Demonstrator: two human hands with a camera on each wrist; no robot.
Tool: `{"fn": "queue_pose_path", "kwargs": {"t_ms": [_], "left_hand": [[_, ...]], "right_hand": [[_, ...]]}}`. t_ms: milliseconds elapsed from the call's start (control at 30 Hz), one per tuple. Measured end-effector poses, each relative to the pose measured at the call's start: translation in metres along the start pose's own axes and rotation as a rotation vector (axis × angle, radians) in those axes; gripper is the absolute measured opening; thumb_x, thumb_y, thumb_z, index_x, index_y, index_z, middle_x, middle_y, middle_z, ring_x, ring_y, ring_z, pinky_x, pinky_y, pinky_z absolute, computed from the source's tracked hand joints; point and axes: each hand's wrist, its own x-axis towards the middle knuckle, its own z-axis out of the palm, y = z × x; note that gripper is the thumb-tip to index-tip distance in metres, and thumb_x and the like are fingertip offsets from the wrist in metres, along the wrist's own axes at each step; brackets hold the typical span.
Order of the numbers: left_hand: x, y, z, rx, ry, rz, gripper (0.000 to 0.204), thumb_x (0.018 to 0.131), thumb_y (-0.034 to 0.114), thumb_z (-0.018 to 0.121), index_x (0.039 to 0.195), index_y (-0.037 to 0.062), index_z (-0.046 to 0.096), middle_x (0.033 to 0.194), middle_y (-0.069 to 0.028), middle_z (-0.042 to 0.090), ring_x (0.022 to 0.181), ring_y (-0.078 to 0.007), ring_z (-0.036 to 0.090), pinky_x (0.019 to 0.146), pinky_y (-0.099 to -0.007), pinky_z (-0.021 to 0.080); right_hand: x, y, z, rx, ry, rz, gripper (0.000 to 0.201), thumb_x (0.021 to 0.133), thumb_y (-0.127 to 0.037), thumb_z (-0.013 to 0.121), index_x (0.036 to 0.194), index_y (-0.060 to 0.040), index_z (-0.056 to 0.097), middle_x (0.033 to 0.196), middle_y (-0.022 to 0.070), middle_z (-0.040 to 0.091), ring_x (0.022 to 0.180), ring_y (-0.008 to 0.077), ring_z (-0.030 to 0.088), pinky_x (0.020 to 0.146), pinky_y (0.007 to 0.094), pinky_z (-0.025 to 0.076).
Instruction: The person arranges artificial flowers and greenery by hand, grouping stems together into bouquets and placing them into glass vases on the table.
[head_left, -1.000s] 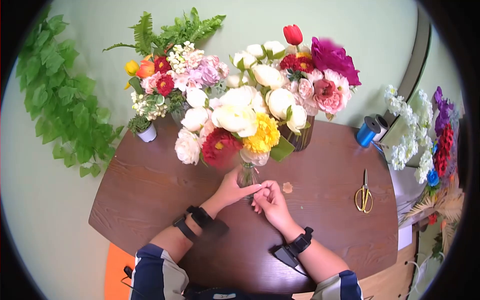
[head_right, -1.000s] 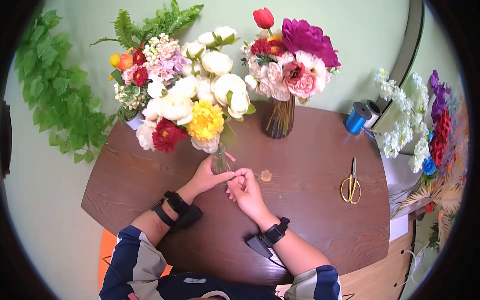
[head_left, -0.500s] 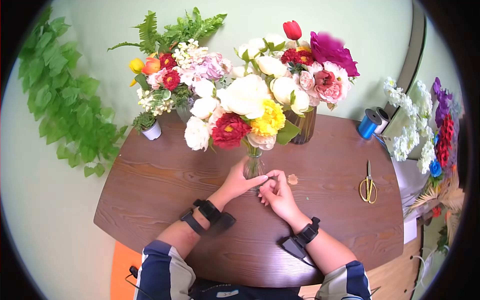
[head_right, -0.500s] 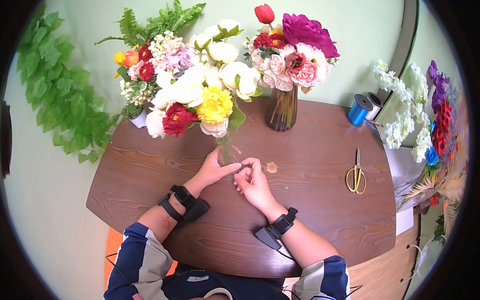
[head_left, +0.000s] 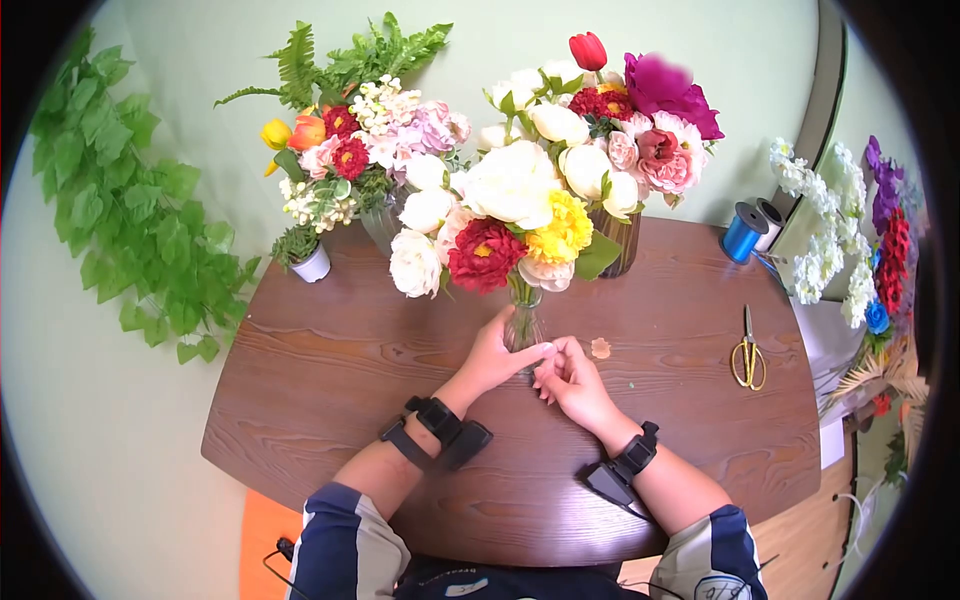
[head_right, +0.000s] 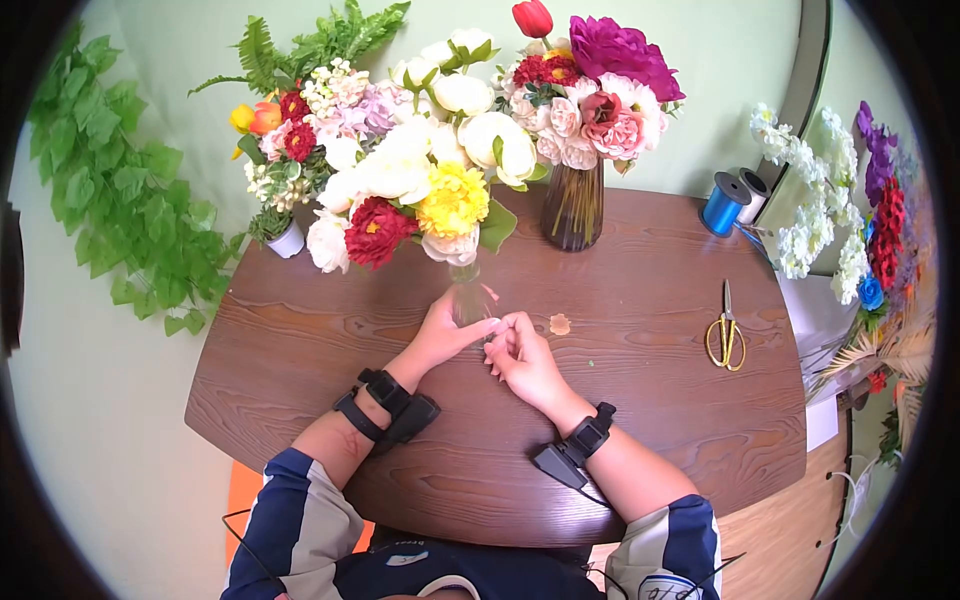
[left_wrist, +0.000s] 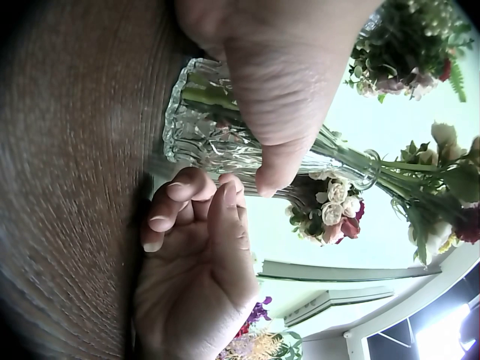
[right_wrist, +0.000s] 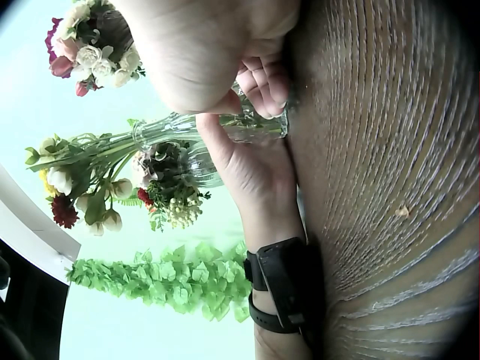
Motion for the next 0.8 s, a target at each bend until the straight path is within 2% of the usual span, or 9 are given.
{"fn": "queue_pose_path", "kwargs": {"t_ms": [233, 300, 433, 500, 533, 600, 733, 800], "left_hand": [[0.001, 0.002, -0.001, 0.036, 0.007, 0.029, 0.048, 0.073, 0.019, 0.073, 0.111, 0.0032, 0.049, 0.086, -0.0005, 0.054, 0.079, -0.0075, 0.05, 0.071, -0.0246, 0.044], [-0.001, 0.007, -0.001, -0.002, -0.034, -0.072, 0.039, 0.074, 0.014, 0.07, 0.107, 0.0044, 0.051, 0.104, -0.0046, 0.056, 0.096, -0.0119, 0.052, 0.086, -0.0296, 0.041], [-0.001, 0.005, 0.0, -0.002, -0.033, -0.069, 0.039, 0.074, 0.013, 0.07, 0.107, 0.0048, 0.051, 0.104, -0.0044, 0.056, 0.097, -0.0121, 0.051, 0.087, -0.0298, 0.04], [0.0, -0.002, 0.0, 0.046, 0.001, 0.034, 0.048, 0.072, 0.015, 0.072, 0.112, 0.0036, 0.048, 0.088, -0.0015, 0.056, 0.08, -0.008, 0.053, 0.07, -0.0256, 0.045], [0.0, 0.0, 0.0, 0.046, -0.001, 0.033, 0.048, 0.072, 0.015, 0.072, 0.112, 0.0036, 0.048, 0.088, -0.0015, 0.056, 0.08, -0.008, 0.053, 0.07, -0.0256, 0.045], [-0.001, 0.005, -0.001, 0.016, -0.026, -0.053, 0.038, 0.073, 0.01, 0.069, 0.106, 0.0051, 0.051, 0.104, -0.0043, 0.056, 0.097, -0.0124, 0.051, 0.088, -0.0297, 0.04], [0.0, 0.003, -0.001, 0.0, -0.028, -0.054, 0.038, 0.073, 0.01, 0.069, 0.106, 0.0051, 0.051, 0.103, -0.0043, 0.055, 0.097, -0.0123, 0.051, 0.088, -0.0296, 0.04], [0.001, -0.002, 0.0, 0.06, 0.016, 0.054, 0.045, 0.072, 0.015, 0.072, 0.11, 0.0037, 0.049, 0.088, -0.0021, 0.057, 0.081, -0.0089, 0.054, 0.071, -0.0261, 0.046]], "right_hand": [[-0.002, -0.001, 0.002, -0.034, -0.001, -0.04, 0.024, 0.085, 0.003, 0.05, 0.103, -0.0037, 0.036, 0.071, 0.0031, 0.054, 0.061, 0.0075, 0.052, 0.053, 0.0211, 0.043], [-0.002, -0.002, 0.002, -0.038, 0.008, -0.036, 0.025, 0.085, 0.003, 0.051, 0.103, -0.0035, 0.035, 0.071, 0.0032, 0.054, 0.061, 0.0076, 0.052, 0.053, 0.0211, 0.043], [-0.002, -0.004, 0.003, -0.003, 0.043, -0.014, 0.028, 0.085, 0.003, 0.051, 0.105, -0.0033, 0.032, 0.071, 0.0036, 0.053, 0.06, 0.008, 0.052, 0.053, 0.0212, 0.043], [-0.003, -0.003, 0.001, -0.019, 0.026, -0.018, 0.029, 0.086, 0.003, 0.048, 0.108, -0.005, 0.031, 0.074, 0.0041, 0.054, 0.061, 0.0082, 0.051, 0.054, 0.0207, 0.042], [-0.003, -0.003, 0.001, -0.036, 0.004, -0.025, 0.03, 0.087, 0.002, 0.046, 0.11, -0.0068, 0.03, 0.077, 0.0045, 0.054, 0.062, 0.0085, 0.051, 0.055, 0.0203, 0.042], [-0.003, -0.002, 0.001, -0.038, 0.009, -0.024, 0.03, 0.087, 0.002, 0.046, 0.11, -0.0067, 0.03, 0.077, 0.0046, 0.054, 0.062, 0.0084, 0.051, 0.054, 0.0203, 0.042], [-0.002, 0.0, 0.001, -0.049, 0.012, -0.029, 0.03, 0.087, 0.002, 0.046, 0.111, -0.0067, 0.029, 0.076, 0.0048, 0.054, 0.061, 0.0085, 0.051, 0.054, 0.0203, 0.042], [-0.002, 0.0, 0.001, -0.046, 0.014, -0.029, 0.03, 0.087, 0.002, 0.046, 0.111, -0.0067, 0.029, 0.076, 0.0048, 0.054, 0.061, 0.0085, 0.051, 0.054, 0.0202, 0.042]]}}
